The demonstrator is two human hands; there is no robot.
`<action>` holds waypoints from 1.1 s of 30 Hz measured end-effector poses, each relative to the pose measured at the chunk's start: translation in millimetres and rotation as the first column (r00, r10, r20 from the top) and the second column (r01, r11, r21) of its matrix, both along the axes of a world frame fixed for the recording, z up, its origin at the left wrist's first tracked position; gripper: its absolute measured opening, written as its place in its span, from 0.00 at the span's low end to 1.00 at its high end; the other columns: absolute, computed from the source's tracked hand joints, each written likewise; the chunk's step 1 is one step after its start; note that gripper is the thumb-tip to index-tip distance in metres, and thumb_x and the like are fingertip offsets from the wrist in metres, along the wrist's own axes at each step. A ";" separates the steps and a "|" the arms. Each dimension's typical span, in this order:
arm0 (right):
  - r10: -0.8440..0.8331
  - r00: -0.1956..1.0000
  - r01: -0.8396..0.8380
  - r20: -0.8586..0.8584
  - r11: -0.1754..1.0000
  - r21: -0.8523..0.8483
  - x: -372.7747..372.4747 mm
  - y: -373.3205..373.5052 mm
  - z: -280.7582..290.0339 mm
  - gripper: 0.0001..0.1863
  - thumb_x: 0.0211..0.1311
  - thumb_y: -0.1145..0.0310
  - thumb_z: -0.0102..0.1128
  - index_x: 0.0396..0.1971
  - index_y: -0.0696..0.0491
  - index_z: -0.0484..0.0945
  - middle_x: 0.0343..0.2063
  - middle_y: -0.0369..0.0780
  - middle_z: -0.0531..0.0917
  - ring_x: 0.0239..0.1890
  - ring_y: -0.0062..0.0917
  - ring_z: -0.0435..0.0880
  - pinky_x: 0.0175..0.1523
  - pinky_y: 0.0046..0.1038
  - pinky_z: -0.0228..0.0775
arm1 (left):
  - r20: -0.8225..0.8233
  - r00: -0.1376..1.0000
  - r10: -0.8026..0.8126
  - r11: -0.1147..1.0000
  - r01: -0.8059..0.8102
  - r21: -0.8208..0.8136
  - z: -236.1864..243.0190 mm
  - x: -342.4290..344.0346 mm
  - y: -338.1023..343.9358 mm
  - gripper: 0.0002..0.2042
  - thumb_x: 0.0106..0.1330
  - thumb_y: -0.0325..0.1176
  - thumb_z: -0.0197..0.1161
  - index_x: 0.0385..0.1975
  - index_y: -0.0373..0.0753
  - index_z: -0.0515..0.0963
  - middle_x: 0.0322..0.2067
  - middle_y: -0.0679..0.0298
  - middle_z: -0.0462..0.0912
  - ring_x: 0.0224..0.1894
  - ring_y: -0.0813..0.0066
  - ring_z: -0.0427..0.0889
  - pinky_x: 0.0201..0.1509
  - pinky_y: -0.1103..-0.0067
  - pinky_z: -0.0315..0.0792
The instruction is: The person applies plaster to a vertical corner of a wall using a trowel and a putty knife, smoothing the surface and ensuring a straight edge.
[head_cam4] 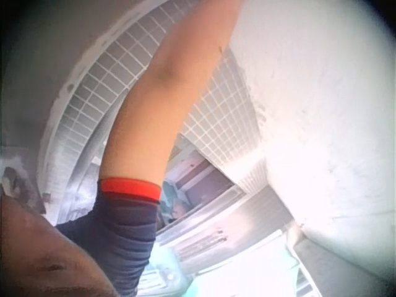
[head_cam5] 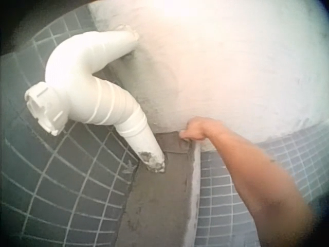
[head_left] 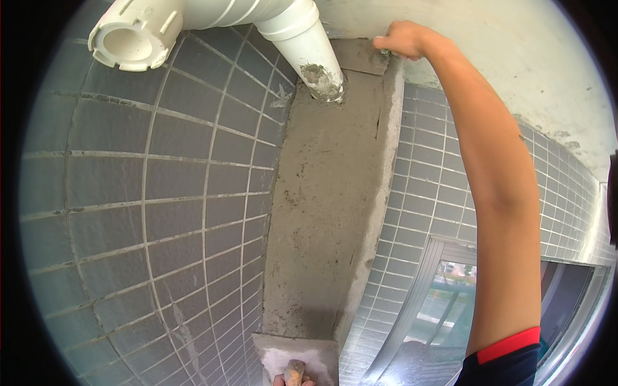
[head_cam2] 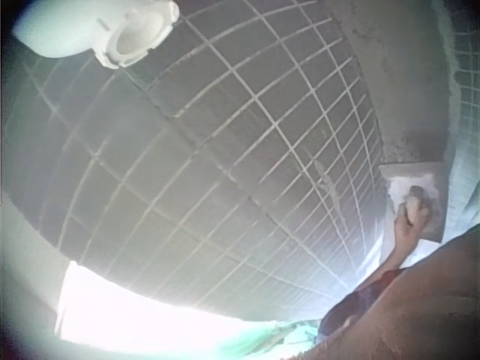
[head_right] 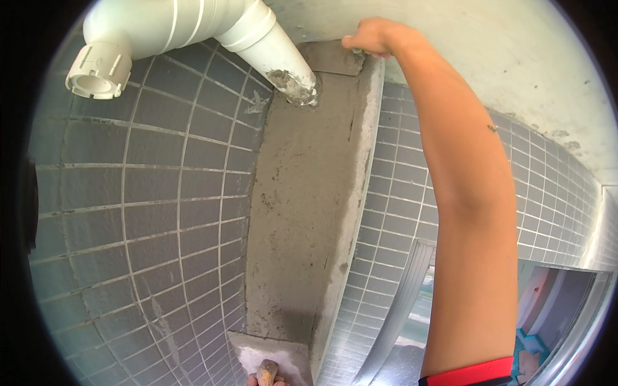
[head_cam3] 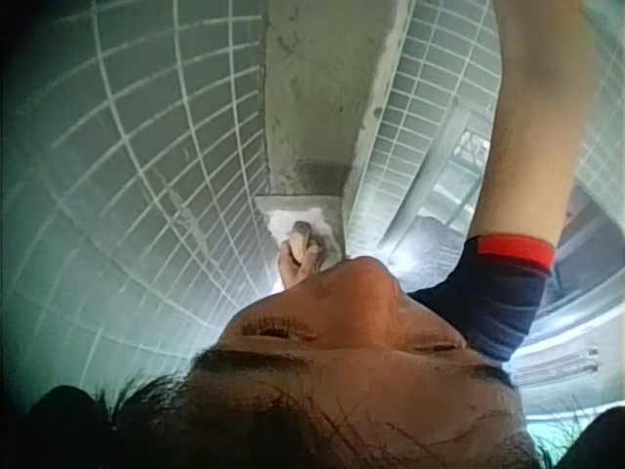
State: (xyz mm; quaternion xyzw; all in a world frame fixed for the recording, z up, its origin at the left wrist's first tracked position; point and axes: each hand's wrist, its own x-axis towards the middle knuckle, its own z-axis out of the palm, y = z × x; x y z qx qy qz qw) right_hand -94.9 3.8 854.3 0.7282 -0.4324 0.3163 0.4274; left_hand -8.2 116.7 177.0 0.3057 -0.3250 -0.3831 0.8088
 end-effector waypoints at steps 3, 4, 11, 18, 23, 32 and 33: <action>0.067 0.998 -0.067 -0.010 0.998 -0.007 -4.6 1.6 -3.9 0.28 0.56 0.47 0.48 0.12 0.58 0.71 0.14 0.42 0.74 0.17 0.29 0.71 0.26 0.35 0.66 | -0.104 0.993 0.059 0.998 -0.056 0.027 -6.8 -2.9 -2.5 0.21 0.61 0.24 0.64 0.53 0.32 0.65 0.36 0.62 0.77 0.35 0.75 0.77 0.37 0.78 0.73; 0.061 0.998 -0.061 -0.013 0.998 -0.007 -12.6 1.1 -1.3 0.28 0.56 0.47 0.48 0.12 0.58 0.71 0.14 0.42 0.74 0.17 0.29 0.71 0.26 0.35 0.66 | -0.107 0.993 0.053 0.998 -0.050 0.027 -8.6 -2.6 -3.9 0.21 0.61 0.24 0.64 0.53 0.32 0.65 0.36 0.62 0.77 0.35 0.75 0.77 0.37 0.78 0.73; 0.040 0.999 -0.040 -0.011 0.999 0.003 -48.7 0.6 -3.9 0.30 0.57 0.45 0.48 0.16 0.60 0.71 0.13 0.42 0.73 0.14 0.29 0.72 0.24 0.35 0.66 | 0.032 0.999 0.040 0.998 -0.042 0.046 -23.9 13.2 -9.7 0.19 0.62 0.25 0.64 0.51 0.33 0.67 0.35 0.63 0.76 0.35 0.76 0.77 0.37 0.79 0.74; 0.032 0.999 -0.032 0.037 0.999 0.005 -80.9 6.9 -15.7 0.29 0.57 0.47 0.49 0.19 0.63 0.73 0.12 0.43 0.73 0.13 0.29 0.72 0.21 0.33 0.66 | 0.002 1.000 -0.017 1.000 0.017 0.007 -20.8 10.7 2.3 0.14 0.63 0.25 0.62 0.47 0.36 0.69 0.34 0.66 0.76 0.33 0.78 0.76 0.35 0.80 0.73; 0.004 0.999 0.001 0.046 0.995 -0.101 -122.9 25.2 -32.7 0.30 0.56 0.46 0.49 0.21 0.64 0.75 0.15 0.47 0.77 0.19 0.35 0.77 0.31 0.37 0.71 | 0.044 0.999 -0.016 1.000 0.015 0.024 -24.2 11.6 14.9 0.13 0.63 0.25 0.62 0.46 0.36 0.69 0.33 0.67 0.75 0.31 0.80 0.74 0.33 0.81 0.72; -0.105 0.992 0.118 0.068 0.965 -0.235 -88.5 19.2 -63.6 0.30 0.60 0.44 0.46 0.36 0.60 0.80 0.35 0.54 0.82 0.42 0.45 0.80 0.50 0.41 0.71 | 0.136 0.991 -0.013 0.999 0.007 0.044 -19.6 20.8 28.0 0.12 0.63 0.30 0.64 0.42 0.36 0.71 0.30 0.69 0.75 0.27 0.83 0.71 0.30 0.84 0.67; -0.094 0.993 0.108 0.075 0.969 -0.223 -81.6 16.8 -66.2 0.30 0.61 0.44 0.44 0.36 0.60 0.80 0.35 0.53 0.82 0.41 0.45 0.80 0.49 0.40 0.71 | 0.114 0.993 0.011 1.000 -0.011 0.004 -20.6 19.3 27.0 0.12 0.62 0.31 0.65 0.42 0.36 0.72 0.29 0.69 0.75 0.26 0.84 0.70 0.29 0.84 0.66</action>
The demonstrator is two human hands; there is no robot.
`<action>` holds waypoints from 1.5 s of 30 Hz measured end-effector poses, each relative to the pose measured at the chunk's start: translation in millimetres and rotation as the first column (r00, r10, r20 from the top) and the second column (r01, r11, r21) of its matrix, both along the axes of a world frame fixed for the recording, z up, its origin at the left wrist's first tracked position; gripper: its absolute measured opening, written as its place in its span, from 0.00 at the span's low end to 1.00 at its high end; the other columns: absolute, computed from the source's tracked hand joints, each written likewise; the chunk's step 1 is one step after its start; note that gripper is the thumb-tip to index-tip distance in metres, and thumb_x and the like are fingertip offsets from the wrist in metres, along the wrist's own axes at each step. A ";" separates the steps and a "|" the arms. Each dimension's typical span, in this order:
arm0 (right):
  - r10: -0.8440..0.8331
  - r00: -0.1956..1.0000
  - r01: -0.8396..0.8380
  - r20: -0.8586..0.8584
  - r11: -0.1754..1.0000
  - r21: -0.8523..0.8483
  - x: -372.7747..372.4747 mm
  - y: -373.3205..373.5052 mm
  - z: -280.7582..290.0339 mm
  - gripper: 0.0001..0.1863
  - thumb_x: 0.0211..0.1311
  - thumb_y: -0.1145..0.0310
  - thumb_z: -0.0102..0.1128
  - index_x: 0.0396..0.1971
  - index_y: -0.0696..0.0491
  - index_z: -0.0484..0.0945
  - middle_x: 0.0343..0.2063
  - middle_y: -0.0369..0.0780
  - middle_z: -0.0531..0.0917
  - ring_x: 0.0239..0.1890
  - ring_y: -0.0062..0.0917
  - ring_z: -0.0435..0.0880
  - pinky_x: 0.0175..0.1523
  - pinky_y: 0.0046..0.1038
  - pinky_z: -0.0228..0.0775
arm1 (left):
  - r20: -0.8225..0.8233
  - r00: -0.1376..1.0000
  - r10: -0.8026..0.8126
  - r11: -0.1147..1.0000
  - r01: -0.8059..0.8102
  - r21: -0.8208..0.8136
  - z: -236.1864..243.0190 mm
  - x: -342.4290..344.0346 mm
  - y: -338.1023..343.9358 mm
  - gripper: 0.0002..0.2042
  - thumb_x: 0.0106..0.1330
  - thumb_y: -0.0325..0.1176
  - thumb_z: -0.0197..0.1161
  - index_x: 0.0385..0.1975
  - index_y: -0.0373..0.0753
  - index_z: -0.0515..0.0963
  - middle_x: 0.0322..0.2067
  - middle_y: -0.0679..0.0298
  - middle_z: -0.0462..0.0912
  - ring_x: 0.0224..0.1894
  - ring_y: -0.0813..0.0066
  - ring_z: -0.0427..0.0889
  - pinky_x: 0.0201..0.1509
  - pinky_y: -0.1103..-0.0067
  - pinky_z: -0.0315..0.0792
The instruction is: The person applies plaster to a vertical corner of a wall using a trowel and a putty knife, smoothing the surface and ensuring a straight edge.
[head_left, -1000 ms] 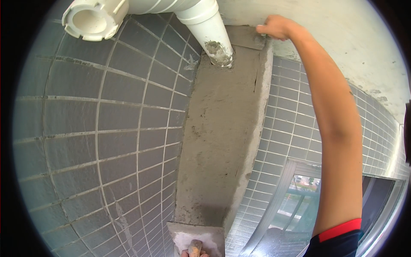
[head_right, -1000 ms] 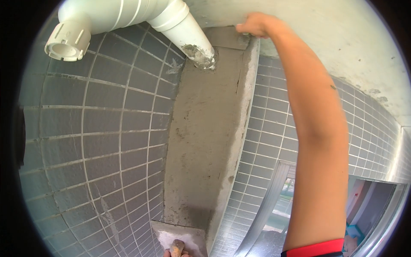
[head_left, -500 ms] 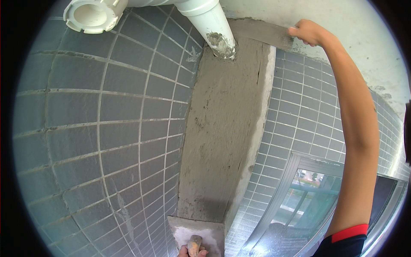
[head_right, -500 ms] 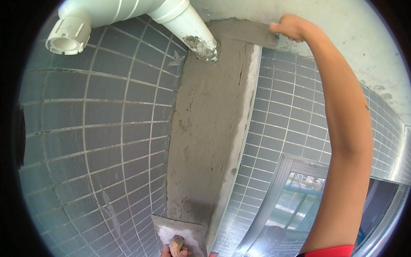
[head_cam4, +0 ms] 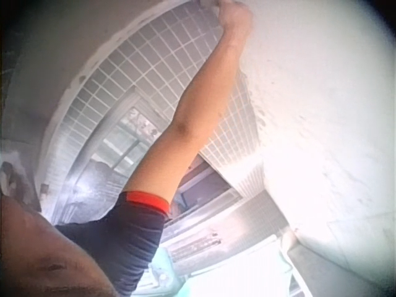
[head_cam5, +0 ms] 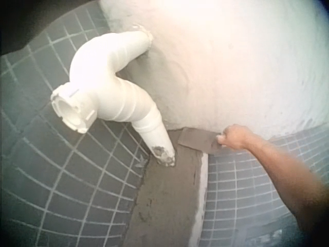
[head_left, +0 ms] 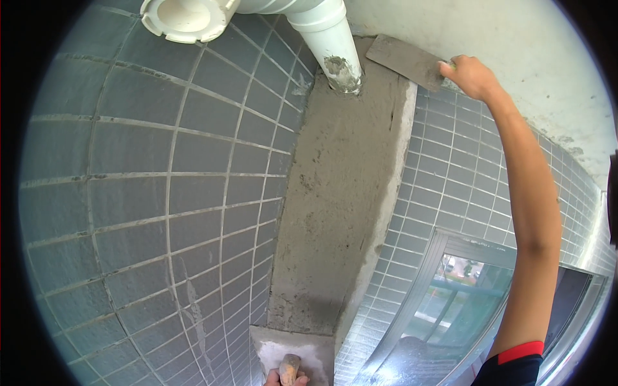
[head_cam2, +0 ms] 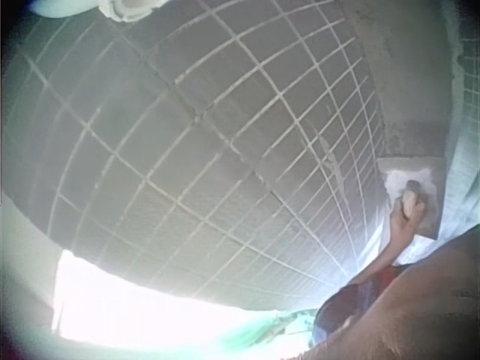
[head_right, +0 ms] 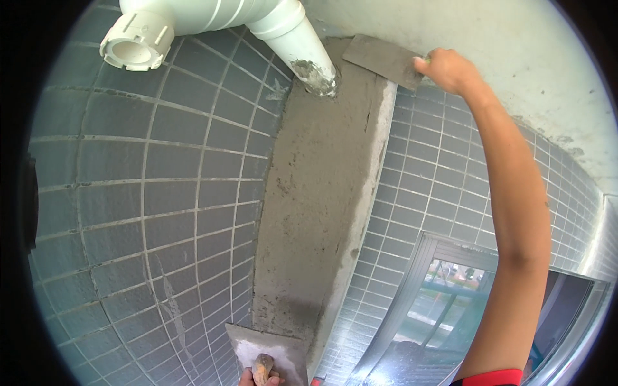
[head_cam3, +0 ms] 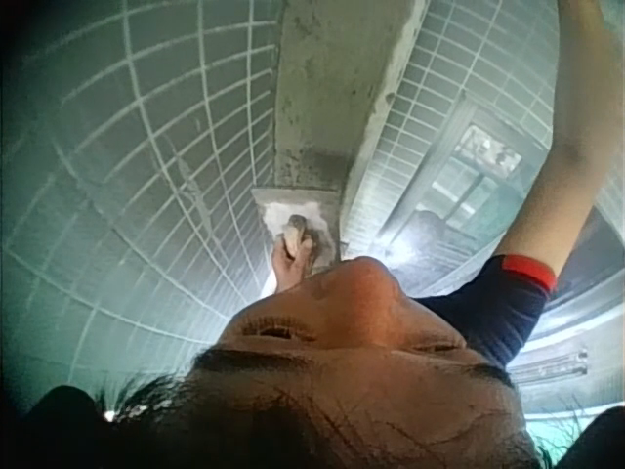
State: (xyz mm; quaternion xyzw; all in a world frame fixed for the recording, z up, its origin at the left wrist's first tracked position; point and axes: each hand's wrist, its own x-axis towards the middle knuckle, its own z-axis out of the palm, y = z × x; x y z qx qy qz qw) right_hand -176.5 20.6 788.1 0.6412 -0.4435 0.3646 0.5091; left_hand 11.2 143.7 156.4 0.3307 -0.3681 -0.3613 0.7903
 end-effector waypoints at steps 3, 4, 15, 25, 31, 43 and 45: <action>-0.019 1.000 0.019 0.012 0.999 0.046 16.7 -7.3 -11.1 0.33 0.64 0.42 0.41 0.32 0.61 0.80 0.33 0.53 0.82 0.40 0.45 0.80 0.47 0.42 0.71 | -0.025 0.995 0.100 0.995 -0.100 -0.008 5.7 -6.5 0.8 0.12 0.62 0.31 0.65 0.42 0.37 0.72 0.27 0.70 0.74 0.24 0.85 0.68 0.26 0.85 0.63; -0.019 1.000 0.018 0.016 0.998 0.055 22.5 -9.8 -16.8 0.34 0.65 0.42 0.40 0.31 0.62 0.80 0.33 0.53 0.82 0.39 0.46 0.80 0.47 0.42 0.71 | -0.027 0.994 0.102 0.995 -0.102 -0.005 3.0 -5.5 0.0 0.12 0.62 0.31 0.65 0.42 0.37 0.72 0.27 0.70 0.74 0.24 0.85 0.68 0.26 0.85 0.63; 0.045 0.984 -0.071 0.173 0.986 0.148 60.5 -16.2 -85.7 0.34 0.67 0.42 0.39 0.32 0.61 0.80 0.34 0.54 0.82 0.41 0.50 0.80 0.45 0.44 0.72 | 0.084 0.995 0.062 0.997 -0.065 0.040 -16.8 3.4 -9.3 0.12 0.63 0.32 0.65 0.39 0.40 0.68 0.23 0.71 0.73 0.19 0.87 0.65 0.20 0.87 0.59; 0.053 0.953 -0.075 0.297 0.995 0.063 -2.7 -2.5 -88.1 0.35 0.65 0.40 0.41 0.34 0.63 0.78 0.35 0.57 0.81 0.42 0.51 0.79 0.47 0.44 0.70 | 0.023 0.999 0.038 0.998 -0.039 0.048 -11.2 9.2 -1.5 0.12 0.63 0.30 0.64 0.41 0.40 0.69 0.25 0.71 0.73 0.21 0.87 0.66 0.21 0.87 0.60; 0.288 0.896 -0.328 0.338 0.942 0.068 -2.6 -1.1 -88.5 0.38 0.64 0.39 0.43 0.31 0.67 0.76 0.33 0.61 0.79 0.42 0.53 0.78 0.47 0.44 0.68 | -0.006 0.995 0.095 0.995 -0.095 -0.027 -20.0 13.8 -5.3 0.13 0.63 0.29 0.64 0.44 0.39 0.69 0.27 0.72 0.72 0.23 0.86 0.68 0.24 0.86 0.61; 0.252 0.902 -0.275 0.350 0.961 0.016 -18.3 0.4 -95.5 0.35 0.63 0.41 0.45 0.32 0.66 0.77 0.32 0.60 0.80 0.41 0.52 0.78 0.47 0.43 0.68 | -0.065 0.989 0.134 0.991 -0.133 0.008 -23.0 10.6 -2.2 0.16 0.63 0.29 0.64 0.48 0.37 0.68 0.29 0.71 0.74 0.25 0.85 0.69 0.25 0.85 0.62; 0.267 0.896 -0.303 0.356 0.952 0.049 -15.9 1.8 -90.7 0.36 0.63 0.41 0.45 0.32 0.66 0.77 0.31 0.60 0.80 0.40 0.52 0.78 0.47 0.43 0.69 | -0.038 0.999 0.024 1.000 -0.024 0.005 -21.5 16.9 -0.7 0.16 0.63 0.29 0.64 0.48 0.37 0.68 0.30 0.70 0.74 0.28 0.84 0.70 0.28 0.85 0.64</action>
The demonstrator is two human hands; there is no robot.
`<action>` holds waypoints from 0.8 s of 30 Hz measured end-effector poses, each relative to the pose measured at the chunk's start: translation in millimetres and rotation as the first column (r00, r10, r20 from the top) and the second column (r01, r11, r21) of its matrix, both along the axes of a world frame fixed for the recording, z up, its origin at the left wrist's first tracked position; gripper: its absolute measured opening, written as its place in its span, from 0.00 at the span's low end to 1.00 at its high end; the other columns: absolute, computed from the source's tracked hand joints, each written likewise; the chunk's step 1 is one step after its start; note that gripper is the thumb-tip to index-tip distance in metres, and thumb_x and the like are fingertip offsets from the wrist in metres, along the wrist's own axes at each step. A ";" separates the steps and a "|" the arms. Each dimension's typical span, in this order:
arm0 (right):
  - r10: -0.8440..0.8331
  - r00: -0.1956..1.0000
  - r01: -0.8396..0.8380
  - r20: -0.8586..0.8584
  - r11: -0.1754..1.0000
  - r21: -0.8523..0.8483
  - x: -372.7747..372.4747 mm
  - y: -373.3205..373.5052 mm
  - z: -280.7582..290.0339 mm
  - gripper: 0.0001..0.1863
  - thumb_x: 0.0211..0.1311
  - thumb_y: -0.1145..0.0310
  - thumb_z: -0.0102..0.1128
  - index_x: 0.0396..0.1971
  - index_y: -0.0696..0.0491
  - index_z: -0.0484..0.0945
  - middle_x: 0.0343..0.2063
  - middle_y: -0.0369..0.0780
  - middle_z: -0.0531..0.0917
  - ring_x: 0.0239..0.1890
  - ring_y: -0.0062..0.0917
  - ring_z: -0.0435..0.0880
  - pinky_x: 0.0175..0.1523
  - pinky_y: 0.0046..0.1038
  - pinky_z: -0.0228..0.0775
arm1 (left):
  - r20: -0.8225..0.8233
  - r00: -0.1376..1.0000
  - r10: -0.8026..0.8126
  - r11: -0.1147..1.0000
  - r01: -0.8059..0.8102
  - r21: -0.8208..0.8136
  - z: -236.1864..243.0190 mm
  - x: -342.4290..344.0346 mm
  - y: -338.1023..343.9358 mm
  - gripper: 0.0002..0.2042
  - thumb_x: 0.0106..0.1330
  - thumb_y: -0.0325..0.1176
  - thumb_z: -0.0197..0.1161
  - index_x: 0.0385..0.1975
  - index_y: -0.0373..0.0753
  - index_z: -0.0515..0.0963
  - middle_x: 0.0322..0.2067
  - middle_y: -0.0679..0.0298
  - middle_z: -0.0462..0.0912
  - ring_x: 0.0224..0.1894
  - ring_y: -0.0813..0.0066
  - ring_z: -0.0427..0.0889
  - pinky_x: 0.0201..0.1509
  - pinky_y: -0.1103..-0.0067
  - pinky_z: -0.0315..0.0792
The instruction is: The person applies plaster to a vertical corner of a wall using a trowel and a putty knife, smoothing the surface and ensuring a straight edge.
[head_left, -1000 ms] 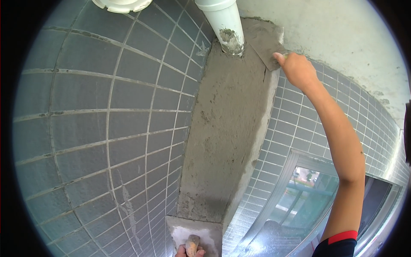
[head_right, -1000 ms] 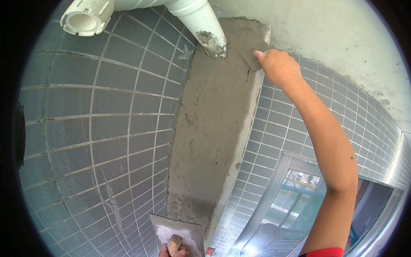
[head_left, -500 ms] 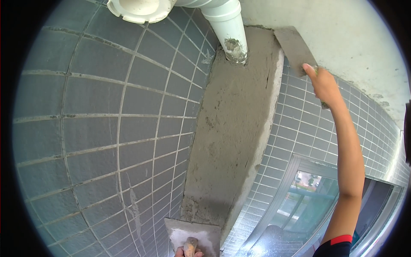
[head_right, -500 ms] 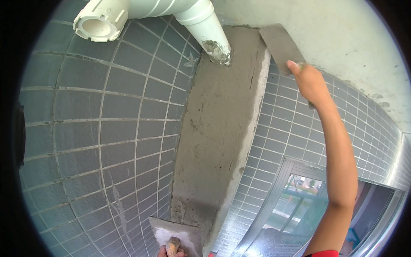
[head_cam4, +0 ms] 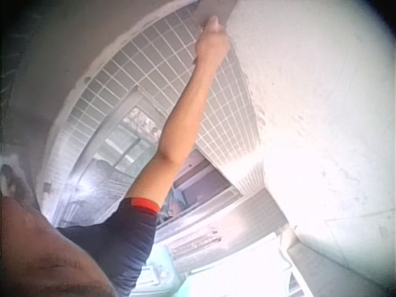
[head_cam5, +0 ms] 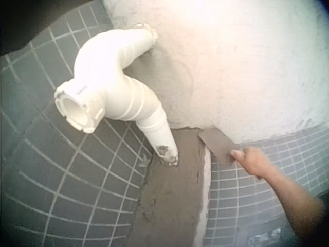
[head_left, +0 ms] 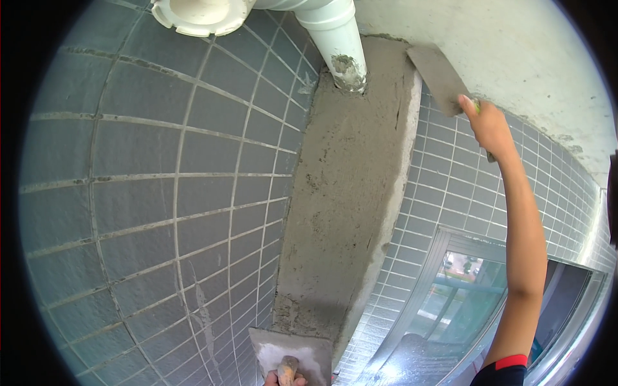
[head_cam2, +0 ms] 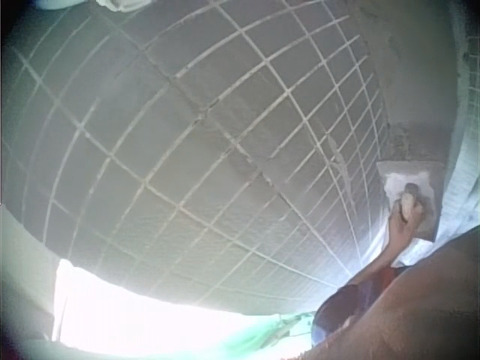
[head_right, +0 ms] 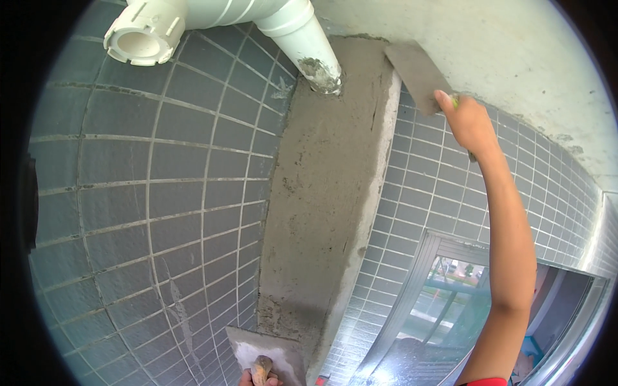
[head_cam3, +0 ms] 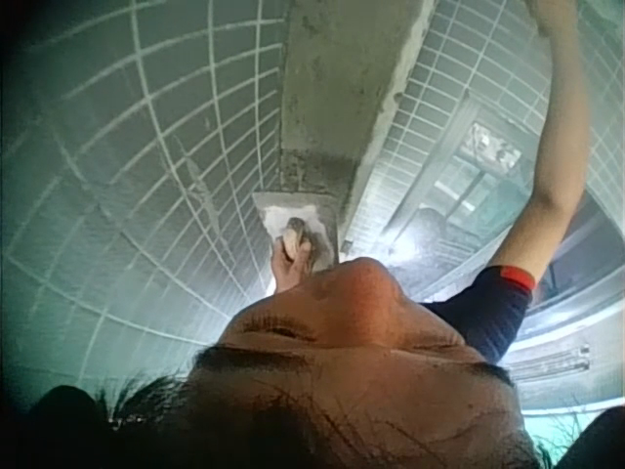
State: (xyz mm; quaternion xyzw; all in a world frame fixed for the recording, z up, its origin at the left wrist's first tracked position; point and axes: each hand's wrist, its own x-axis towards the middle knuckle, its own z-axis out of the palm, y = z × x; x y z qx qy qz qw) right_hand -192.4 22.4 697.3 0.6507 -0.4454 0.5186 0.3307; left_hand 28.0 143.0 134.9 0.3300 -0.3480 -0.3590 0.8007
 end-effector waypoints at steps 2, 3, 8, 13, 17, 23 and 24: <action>0.020 1.000 -0.020 0.000 0.999 0.036 1.8 -0.3 10.0 0.36 0.62 0.41 0.45 0.31 0.66 0.77 0.30 0.59 0.80 0.38 0.52 0.78 0.46 0.43 0.69 | 0.104 0.994 -0.017 0.998 0.010 0.067 -3.6 9.3 1.5 0.16 0.63 0.29 0.64 0.48 0.37 0.68 0.30 0.69 0.74 0.29 0.83 0.71 0.30 0.85 0.65; -0.038 0.996 0.040 -0.082 0.999 0.023 2.8 -1.8 19.9 0.36 0.62 0.40 0.45 0.31 0.67 0.77 0.29 0.59 0.80 0.37 0.52 0.79 0.46 0.43 0.69 | 0.203 0.978 -0.042 0.991 0.016 0.130 -4.7 10.9 1.2 0.16 0.63 0.30 0.64 0.48 0.37 0.68 0.31 0.69 0.74 0.31 0.82 0.72 0.31 0.85 0.66; -0.132 0.951 0.125 -0.280 0.991 -0.043 6.3 -9.4 38.7 0.36 0.62 0.41 0.45 0.29 0.67 0.77 0.27 0.58 0.79 0.36 0.52 0.79 0.45 0.42 0.69 | 0.010 0.999 -0.050 0.998 0.050 0.050 13.8 -2.8 7.9 0.15 0.63 0.30 0.64 0.47 0.37 0.69 0.31 0.69 0.74 0.31 0.81 0.72 0.32 0.84 0.66; -0.122 0.927 0.153 -0.354 0.986 0.063 6.6 5.3 4.4 0.33 0.62 0.43 0.47 0.26 0.64 0.76 0.24 0.57 0.79 0.31 0.51 0.77 0.41 0.42 0.69 | -0.024 0.998 -0.059 0.996 0.060 0.063 2.7 -7.7 5.6 0.15 0.63 0.29 0.64 0.48 0.37 0.69 0.33 0.69 0.74 0.32 0.81 0.72 0.33 0.84 0.66; -0.069 0.908 0.134 -0.413 0.982 0.130 -5.2 8.7 -31.9 0.30 0.62 0.45 0.50 0.23 0.63 0.75 0.22 0.55 0.78 0.29 0.50 0.77 0.39 0.42 0.69 | -0.008 0.999 -0.035 0.998 0.036 0.042 -6.8 -7.2 1.3 0.15 0.64 0.28 0.62 0.48 0.36 0.68 0.35 0.67 0.74 0.35 0.79 0.73 0.37 0.83 0.68; -0.213 0.959 0.174 -0.187 0.963 -0.208 -23.3 20.3 -52.2 0.26 0.65 0.48 0.50 0.31 0.61 0.71 0.26 0.54 0.79 0.30 0.52 0.77 0.38 0.44 0.68 | 0.060 0.998 -0.012 0.997 0.007 0.074 0.0 -5.6 3.4 0.14 0.64 0.27 0.62 0.47 0.36 0.68 0.35 0.67 0.74 0.36 0.78 0.73 0.39 0.82 0.69; -0.170 0.966 0.113 -0.195 0.956 -0.271 -34.5 14.6 -47.2 0.25 0.65 0.49 0.50 0.33 0.60 0.70 0.28 0.53 0.79 0.30 0.52 0.77 0.37 0.45 0.68 | 0.040 0.999 -0.034 0.997 0.031 0.071 4.8 -6.2 4.7 0.13 0.64 0.27 0.62 0.46 0.36 0.68 0.35 0.67 0.73 0.36 0.79 0.73 0.40 0.82 0.69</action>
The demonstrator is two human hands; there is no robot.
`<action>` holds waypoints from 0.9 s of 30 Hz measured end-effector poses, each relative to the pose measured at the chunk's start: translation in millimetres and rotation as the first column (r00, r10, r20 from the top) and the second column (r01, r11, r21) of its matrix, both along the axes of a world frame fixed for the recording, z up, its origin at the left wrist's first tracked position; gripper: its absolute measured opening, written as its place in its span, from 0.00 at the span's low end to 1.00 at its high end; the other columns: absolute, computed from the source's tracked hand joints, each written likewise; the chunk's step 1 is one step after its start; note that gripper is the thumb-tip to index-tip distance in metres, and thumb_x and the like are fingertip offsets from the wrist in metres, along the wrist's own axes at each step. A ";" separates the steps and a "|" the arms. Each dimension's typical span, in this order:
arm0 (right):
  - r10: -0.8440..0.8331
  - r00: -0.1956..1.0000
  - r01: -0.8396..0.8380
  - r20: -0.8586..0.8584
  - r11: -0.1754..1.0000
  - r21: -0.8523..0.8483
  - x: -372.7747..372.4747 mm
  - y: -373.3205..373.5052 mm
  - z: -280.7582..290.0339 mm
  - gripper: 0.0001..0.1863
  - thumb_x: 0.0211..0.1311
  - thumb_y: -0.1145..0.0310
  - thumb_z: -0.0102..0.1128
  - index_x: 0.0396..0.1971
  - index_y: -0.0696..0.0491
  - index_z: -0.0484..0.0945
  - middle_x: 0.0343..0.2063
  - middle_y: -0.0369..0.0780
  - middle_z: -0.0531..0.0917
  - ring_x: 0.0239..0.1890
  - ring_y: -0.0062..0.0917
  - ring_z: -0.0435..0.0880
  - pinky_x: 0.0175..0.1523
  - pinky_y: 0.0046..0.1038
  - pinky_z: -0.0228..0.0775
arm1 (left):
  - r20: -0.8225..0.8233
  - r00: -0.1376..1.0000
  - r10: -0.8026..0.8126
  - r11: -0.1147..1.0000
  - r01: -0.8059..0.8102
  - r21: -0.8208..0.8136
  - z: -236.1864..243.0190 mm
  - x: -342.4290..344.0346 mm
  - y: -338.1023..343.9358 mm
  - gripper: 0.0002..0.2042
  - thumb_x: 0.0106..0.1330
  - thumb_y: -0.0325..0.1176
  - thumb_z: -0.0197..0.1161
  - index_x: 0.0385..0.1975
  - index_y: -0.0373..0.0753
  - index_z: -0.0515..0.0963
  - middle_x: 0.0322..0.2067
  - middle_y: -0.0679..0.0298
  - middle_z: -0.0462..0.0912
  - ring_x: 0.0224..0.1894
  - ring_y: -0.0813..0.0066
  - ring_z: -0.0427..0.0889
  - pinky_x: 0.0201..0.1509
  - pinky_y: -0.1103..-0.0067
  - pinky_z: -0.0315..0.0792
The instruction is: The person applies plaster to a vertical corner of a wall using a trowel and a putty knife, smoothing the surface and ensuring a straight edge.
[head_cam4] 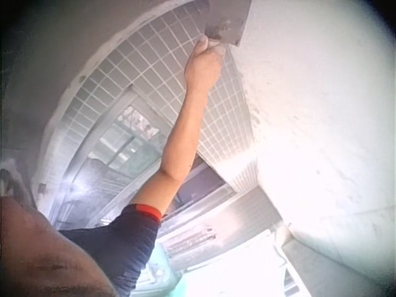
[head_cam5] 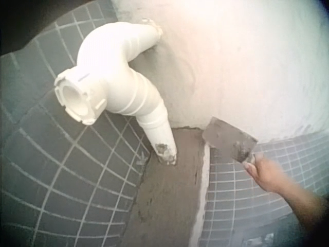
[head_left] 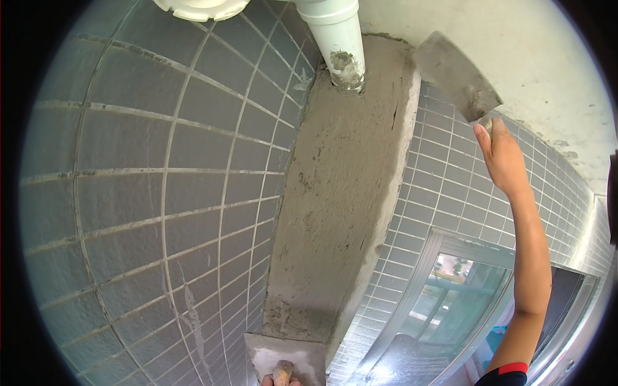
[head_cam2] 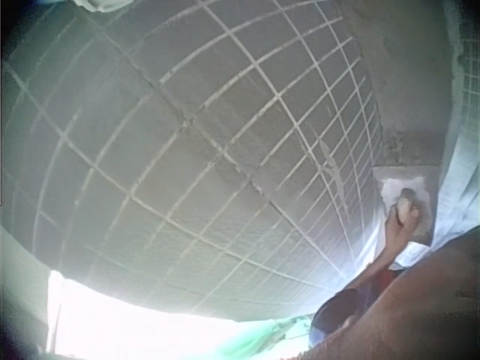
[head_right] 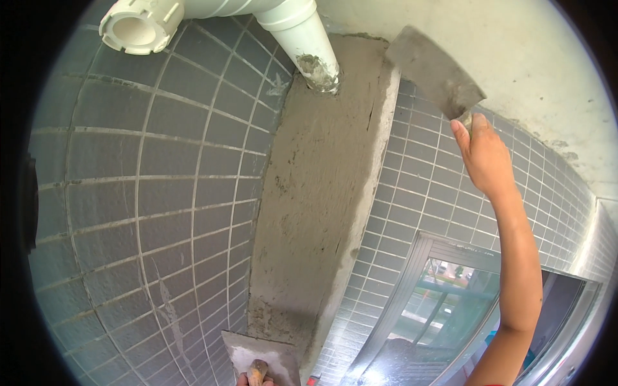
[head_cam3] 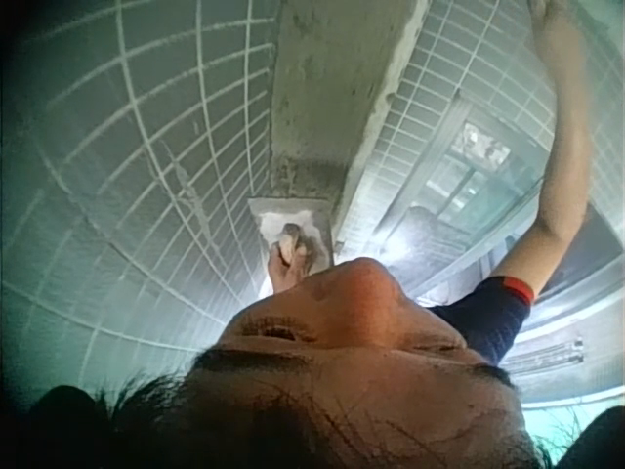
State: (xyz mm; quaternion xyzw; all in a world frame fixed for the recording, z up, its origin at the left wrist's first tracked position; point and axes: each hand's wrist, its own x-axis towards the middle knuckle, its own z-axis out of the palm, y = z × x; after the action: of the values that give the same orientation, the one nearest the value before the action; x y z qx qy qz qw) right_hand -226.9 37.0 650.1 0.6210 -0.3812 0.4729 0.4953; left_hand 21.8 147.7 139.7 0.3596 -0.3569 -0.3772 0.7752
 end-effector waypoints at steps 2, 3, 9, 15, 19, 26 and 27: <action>0.070 0.997 -0.072 -0.027 0.996 -0.059 -0.6 -7.1 5.3 0.24 0.66 0.49 0.50 0.35 0.60 0.68 0.30 0.53 0.79 0.31 0.52 0.77 0.37 0.45 0.68 | -0.046 0.999 -0.009 0.999 0.008 -0.034 -0.1 -1.0 1.4 0.13 0.64 0.28 0.62 0.45 0.36 0.68 0.35 0.68 0.73 0.36 0.79 0.72 0.40 0.82 0.69; 0.013 0.998 -0.017 -0.057 0.997 -0.074 3.8 -8.9 6.3 0.23 0.65 0.50 0.50 0.34 0.60 0.69 0.31 0.53 0.79 0.32 0.52 0.77 0.37 0.45 0.69 | -0.088 0.996 -0.022 0.998 0.016 -0.068 -0.3 -1.3 2.2 0.12 0.64 0.28 0.62 0.44 0.36 0.68 0.34 0.68 0.72 0.35 0.80 0.72 0.40 0.82 0.68; -0.181 0.975 0.174 -0.133 0.983 -0.060 30.2 -19.6 24.1 0.22 0.65 0.49 0.50 0.34 0.58 0.70 0.31 0.52 0.79 0.32 0.50 0.79 0.38 0.45 0.72 | -0.039 0.999 -0.035 0.999 0.034 -0.027 -17.7 -2.0 -1.7 0.12 0.64 0.28 0.62 0.44 0.36 0.68 0.34 0.69 0.72 0.35 0.80 0.72 0.39 0.82 0.68; -0.328 0.937 0.313 -0.115 0.940 -0.135 38.4 -26.2 42.2 0.22 0.65 0.48 0.50 0.36 0.56 0.70 0.31 0.50 0.80 0.31 0.49 0.81 0.34 0.45 0.74 | -0.056 0.989 0.139 0.990 -0.140 -0.011 -17.5 -5.9 -2.4 0.15 0.63 0.30 0.64 0.46 0.36 0.70 0.30 0.70 0.72 0.29 0.82 0.70 0.30 0.83 0.67; -0.368 0.927 0.352 -0.074 0.921 -0.169 46.4 -33.9 47.5 0.22 0.65 0.48 0.49 0.39 0.55 0.68 0.33 0.48 0.79 0.30 0.48 0.82 0.34 0.44 0.75 | 0.075 0.993 0.093 0.994 -0.097 0.059 -8.8 5.5 5.0 0.15 0.62 0.31 0.65 0.45 0.37 0.70 0.23 0.73 0.71 0.21 0.86 0.65 0.22 0.85 0.60; -0.389 0.921 0.378 0.002 0.893 -0.245 52.3 -49.8 54.6 0.22 0.65 0.47 0.49 0.39 0.54 0.67 0.32 0.46 0.78 0.30 0.45 0.83 0.32 0.43 0.77 | -0.025 0.994 0.111 0.994 -0.110 0.028 -3.5 4.6 6.6 0.12 0.62 0.35 0.65 0.39 0.40 0.71 0.17 0.77 0.66 0.16 0.90 0.58 0.17 0.86 0.51; -0.390 0.921 0.378 0.000 0.893 -0.244 52.7 -51.8 54.9 0.22 0.65 0.47 0.49 0.39 0.54 0.67 0.32 0.46 0.78 0.30 0.45 0.83 0.32 0.43 0.77 | 0.001 0.994 0.105 0.994 -0.105 0.042 -3.1 5.4 7.7 0.12 0.62 0.35 0.65 0.38 0.40 0.71 0.17 0.77 0.66 0.15 0.90 0.57 0.17 0.86 0.50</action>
State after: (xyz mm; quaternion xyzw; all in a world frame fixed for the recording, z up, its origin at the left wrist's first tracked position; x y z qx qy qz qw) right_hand -174.2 -14.8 705.0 0.4804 -0.4242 0.3930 0.6594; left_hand 27.2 155.4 136.7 0.3937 -0.3291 -0.3436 0.7865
